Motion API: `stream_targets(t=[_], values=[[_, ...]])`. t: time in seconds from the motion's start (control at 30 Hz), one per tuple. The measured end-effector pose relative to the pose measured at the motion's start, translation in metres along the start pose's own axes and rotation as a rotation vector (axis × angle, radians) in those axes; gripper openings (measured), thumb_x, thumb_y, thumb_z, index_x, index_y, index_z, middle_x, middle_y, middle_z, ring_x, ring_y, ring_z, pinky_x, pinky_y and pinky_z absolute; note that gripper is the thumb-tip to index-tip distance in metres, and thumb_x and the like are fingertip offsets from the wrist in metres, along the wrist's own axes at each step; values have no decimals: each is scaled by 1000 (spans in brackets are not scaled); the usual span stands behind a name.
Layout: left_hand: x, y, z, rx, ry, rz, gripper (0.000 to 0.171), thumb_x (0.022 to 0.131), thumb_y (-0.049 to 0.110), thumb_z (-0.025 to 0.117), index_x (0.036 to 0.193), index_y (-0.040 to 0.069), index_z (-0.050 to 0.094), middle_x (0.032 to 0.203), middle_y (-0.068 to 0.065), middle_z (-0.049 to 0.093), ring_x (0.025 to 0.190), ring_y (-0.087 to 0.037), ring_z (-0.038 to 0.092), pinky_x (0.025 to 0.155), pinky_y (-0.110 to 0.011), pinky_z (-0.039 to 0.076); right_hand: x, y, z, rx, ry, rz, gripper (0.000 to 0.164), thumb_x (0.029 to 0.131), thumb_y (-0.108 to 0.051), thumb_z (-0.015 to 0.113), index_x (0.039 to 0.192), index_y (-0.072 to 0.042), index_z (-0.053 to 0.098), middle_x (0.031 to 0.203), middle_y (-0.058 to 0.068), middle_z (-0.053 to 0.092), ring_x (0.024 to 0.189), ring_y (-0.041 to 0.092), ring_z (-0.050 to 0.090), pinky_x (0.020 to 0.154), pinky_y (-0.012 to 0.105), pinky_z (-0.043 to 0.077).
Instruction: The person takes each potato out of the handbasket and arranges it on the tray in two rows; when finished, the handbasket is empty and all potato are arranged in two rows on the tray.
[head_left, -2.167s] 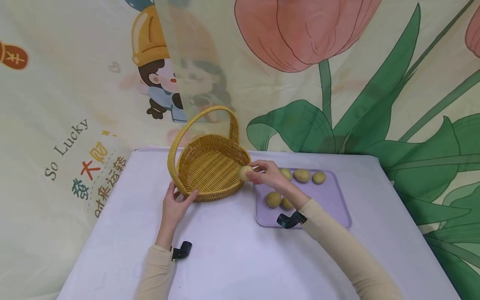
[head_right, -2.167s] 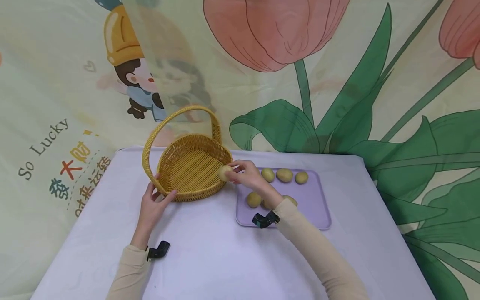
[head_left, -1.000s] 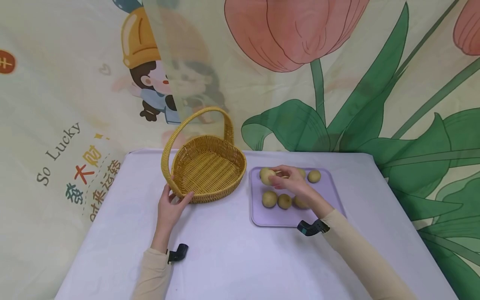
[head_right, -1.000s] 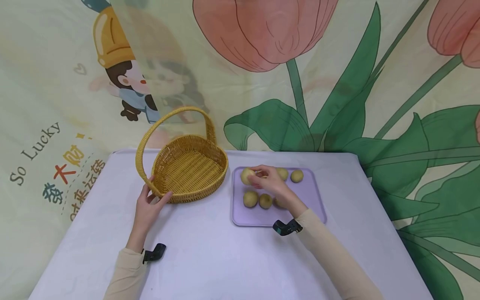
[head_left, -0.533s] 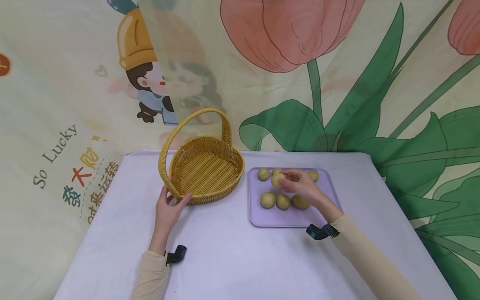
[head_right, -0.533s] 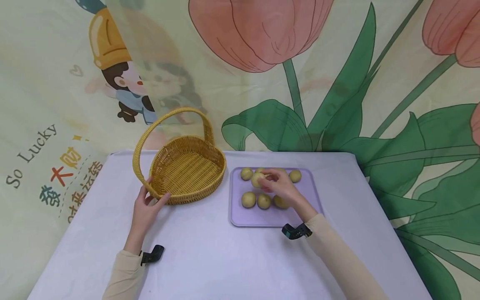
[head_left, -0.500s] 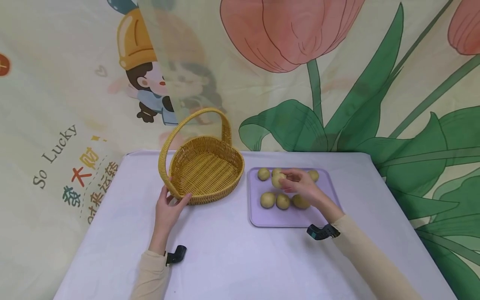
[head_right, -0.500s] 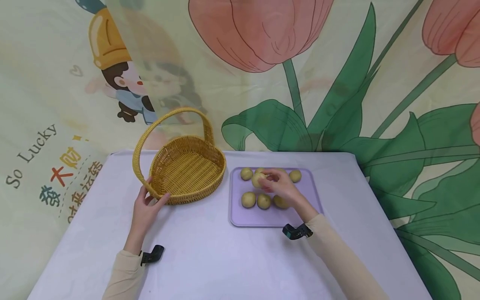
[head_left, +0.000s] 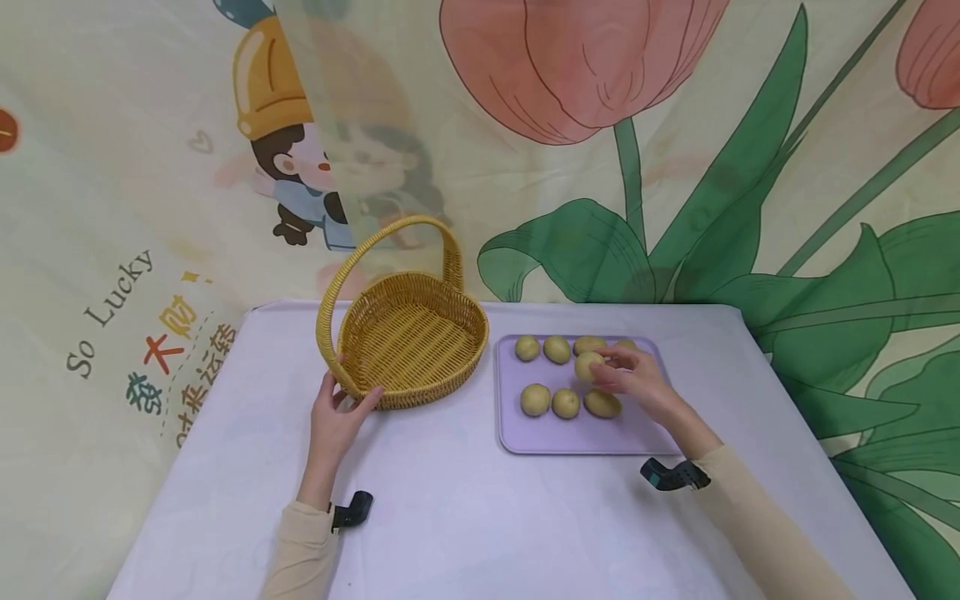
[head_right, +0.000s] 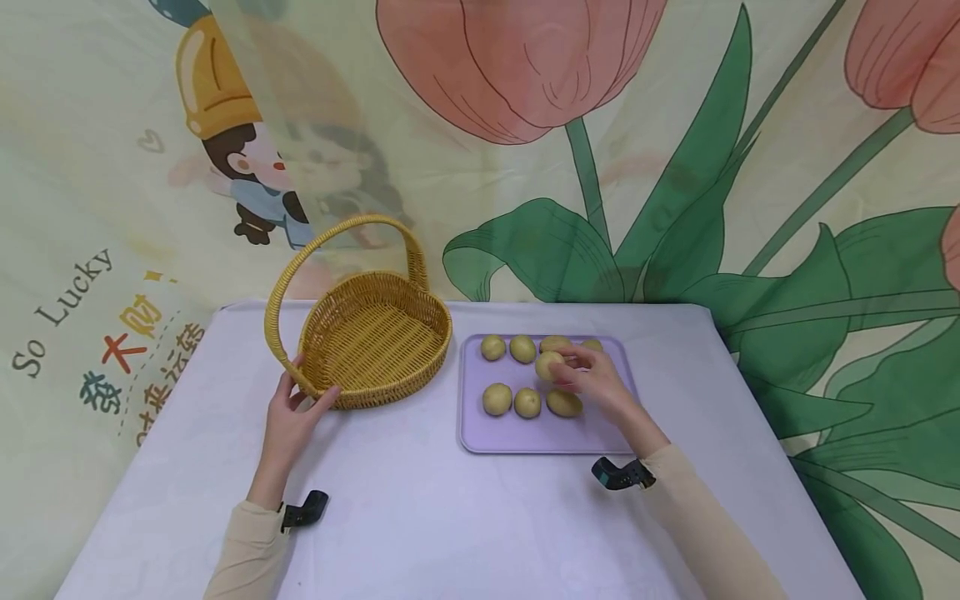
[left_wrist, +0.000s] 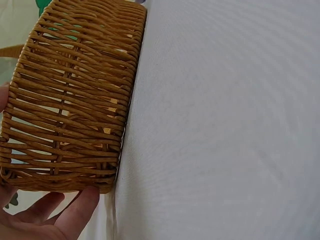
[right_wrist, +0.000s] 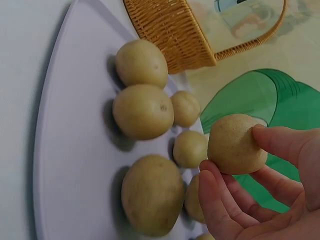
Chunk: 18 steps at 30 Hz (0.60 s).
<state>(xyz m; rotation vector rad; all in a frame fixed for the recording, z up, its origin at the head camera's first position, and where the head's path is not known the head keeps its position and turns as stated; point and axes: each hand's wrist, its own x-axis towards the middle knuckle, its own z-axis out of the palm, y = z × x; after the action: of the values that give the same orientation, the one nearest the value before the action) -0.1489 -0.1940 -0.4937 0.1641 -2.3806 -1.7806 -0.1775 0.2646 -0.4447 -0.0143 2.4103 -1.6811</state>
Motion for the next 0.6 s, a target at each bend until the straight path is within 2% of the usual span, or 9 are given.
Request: stream_targets(t=[0.2, 0.37, 0.5, 0.6], values=[[0, 0, 1, 4, -6, -2, 85, 87, 24, 78, 156, 20, 28, 154, -13, 33, 128, -36, 46, 101, -45, 49, -11, 13, -17, 15, 41, 46, 60, 97, -23, 65, 139, 13, 42, 109, 19, 58, 87, 19, 71, 82, 28, 59], [-1, 0, 1, -1, -7, -21, 85, 87, 25, 78, 156, 22, 27, 149, -15, 35, 129, -37, 44, 103, -49, 48, -18, 24, -28, 11, 77, 53, 57, 97, -19, 64, 138, 15, 43, 103, 14, 63, 82, 10, 70, 79, 27, 60], [-1, 0, 0, 4, -8, -30, 85, 87, 25, 77, 156, 23, 27, 148, -15, 35, 129, -36, 44, 102, -46, 49, -22, 31, -33, -17, 94, 73, 56, 97, -23, 64, 136, 14, 45, 100, 11, 65, 82, 7, 68, 78, 24, 59], [-1, 0, 0, 12, -10, -29, 85, 87, 26, 77, 156, 23, 27, 148, -15, 36, 129, -36, 44, 101, -40, 50, -25, 37, -36, -56, 106, 112, 57, 97, -27, 65, 135, 12, 48, 98, 9, 66, 82, 7, 68, 76, 21, 58]])
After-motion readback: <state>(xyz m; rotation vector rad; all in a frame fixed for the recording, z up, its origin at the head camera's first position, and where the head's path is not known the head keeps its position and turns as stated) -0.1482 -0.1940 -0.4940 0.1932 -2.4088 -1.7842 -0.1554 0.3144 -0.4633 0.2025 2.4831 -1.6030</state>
